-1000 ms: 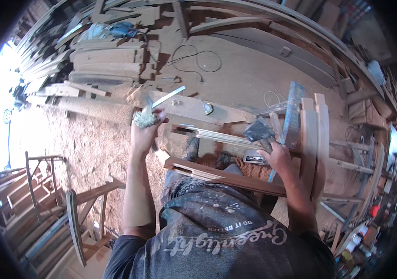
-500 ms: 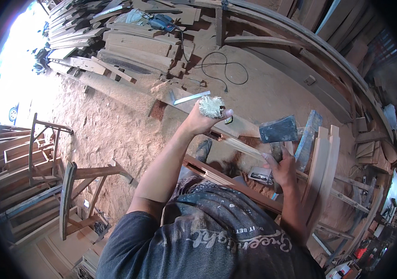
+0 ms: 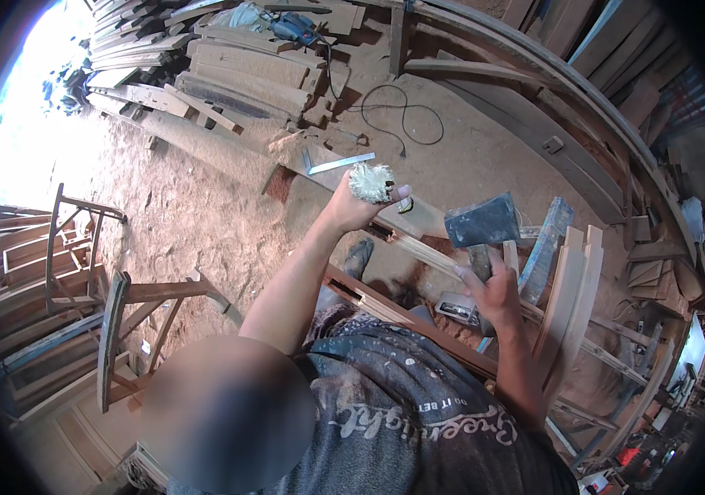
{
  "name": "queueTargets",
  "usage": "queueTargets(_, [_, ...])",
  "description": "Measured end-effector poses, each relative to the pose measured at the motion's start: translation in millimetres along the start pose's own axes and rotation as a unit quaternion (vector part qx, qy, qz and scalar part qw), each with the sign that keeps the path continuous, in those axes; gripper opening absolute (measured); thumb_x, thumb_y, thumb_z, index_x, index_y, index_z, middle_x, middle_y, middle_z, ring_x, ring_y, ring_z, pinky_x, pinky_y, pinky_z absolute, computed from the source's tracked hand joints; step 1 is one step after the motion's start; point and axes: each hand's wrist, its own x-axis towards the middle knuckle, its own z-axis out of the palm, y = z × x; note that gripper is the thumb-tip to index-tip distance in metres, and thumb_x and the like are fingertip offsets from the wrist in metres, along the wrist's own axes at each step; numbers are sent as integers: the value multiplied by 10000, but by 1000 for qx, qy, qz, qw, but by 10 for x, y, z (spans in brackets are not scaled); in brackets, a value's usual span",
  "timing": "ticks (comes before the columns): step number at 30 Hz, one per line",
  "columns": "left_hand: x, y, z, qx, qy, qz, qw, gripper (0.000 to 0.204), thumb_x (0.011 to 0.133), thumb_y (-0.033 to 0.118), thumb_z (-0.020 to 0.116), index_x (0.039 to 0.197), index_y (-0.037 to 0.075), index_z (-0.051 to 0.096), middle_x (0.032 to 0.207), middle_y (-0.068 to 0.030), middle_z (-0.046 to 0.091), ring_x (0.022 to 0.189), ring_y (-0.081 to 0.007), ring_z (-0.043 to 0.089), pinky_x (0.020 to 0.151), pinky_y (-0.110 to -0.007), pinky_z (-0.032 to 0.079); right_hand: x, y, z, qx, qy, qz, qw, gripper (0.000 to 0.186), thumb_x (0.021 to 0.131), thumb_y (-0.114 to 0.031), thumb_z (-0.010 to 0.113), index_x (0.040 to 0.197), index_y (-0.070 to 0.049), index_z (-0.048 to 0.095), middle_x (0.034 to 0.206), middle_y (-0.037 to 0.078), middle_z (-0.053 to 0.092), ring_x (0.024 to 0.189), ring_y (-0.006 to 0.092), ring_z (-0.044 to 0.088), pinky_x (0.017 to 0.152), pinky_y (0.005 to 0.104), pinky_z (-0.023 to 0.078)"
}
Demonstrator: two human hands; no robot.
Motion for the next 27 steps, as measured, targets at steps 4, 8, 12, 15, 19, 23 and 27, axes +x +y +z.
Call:
queueTargets(4, [-8, -62, 6, -9, 16, 6, 1000, 469, 869, 352, 802, 702, -4, 547, 612, -47, 499, 600, -152, 421, 574, -367, 409, 34, -80, -2, 38, -5, -11, 999, 268, 888, -166, 767, 1041, 5, 628, 692, 56, 644, 541, 122, 630, 481, 284, 476])
queueTargets(8, [-10, -26, 2, -15, 23, -2, 1000, 474, 871, 351, 800, 697, -5, 541, 608, -44, 497, 597, -148, 422, 571, -366, 409, 119, -97, 8, 34, 0, -61, 998, 300, 887, -169, 767, 1057, 31, 622, 735, 82, 651, 566, 144, 662, 452, 281, 516])
queueTargets(12, [-3, -55, -8, -3, 21, -18, 1000, 470, 872, 352, 800, 703, -3, 542, 623, -46, 503, 605, -149, 425, 580, -365, 414, 171, -206, -25, 45, -25, 3, 999, 437, 869, -324, 770, 1098, 27, 645, 892, 220, 700, 829, 383, 690, 698, 428, 536])
queueTargets(15, [-17, -42, -7, -3, 26, -32, 999, 463, 875, 350, 797, 711, -2, 545, 637, -48, 511, 613, -152, 428, 588, -367, 419, 218, -338, -72, 37, -34, 32, 998, 464, 863, -348, 776, 1109, 24, 648, 918, 246, 710, 874, 431, 693, 746, 460, 537])
queueTargets(19, [-32, -129, -36, 28, 41, 10, 999, 454, 890, 346, 779, 723, -5, 545, 642, -62, 517, 611, -173, 431, 594, -374, 423, 327, -690, -214, 46, -46, 2, 998, 432, 878, -323, 766, 1111, 21, 648, 900, 244, 708, 856, 422, 695, 736, 462, 539])
queueTargets(23, [-66, -203, -13, -32, 75, -38, 996, 438, 908, 342, 756, 738, -9, 557, 641, -102, 522, 597, -222, 432, 595, -384, 427, 494, -1102, -375, 92, -40, -81, 992, 396, 895, -302, 750, 1111, 15, 651, 889, 234, 706, 838, 391, 701, 723, 437, 547])
queueTargets(27, [-80, -189, 5, 49, 50, 73, 995, 383, 917, 317, 744, 768, -5, 601, 667, -102, 584, 605, -250, 478, 607, -383, 444, 634, -1462, -478, 66, -28, -219, 973, 309, 945, -294, 694, 1005, 7, 661, 768, 118, 682, 685, 194, 664, 629, 348, 512])
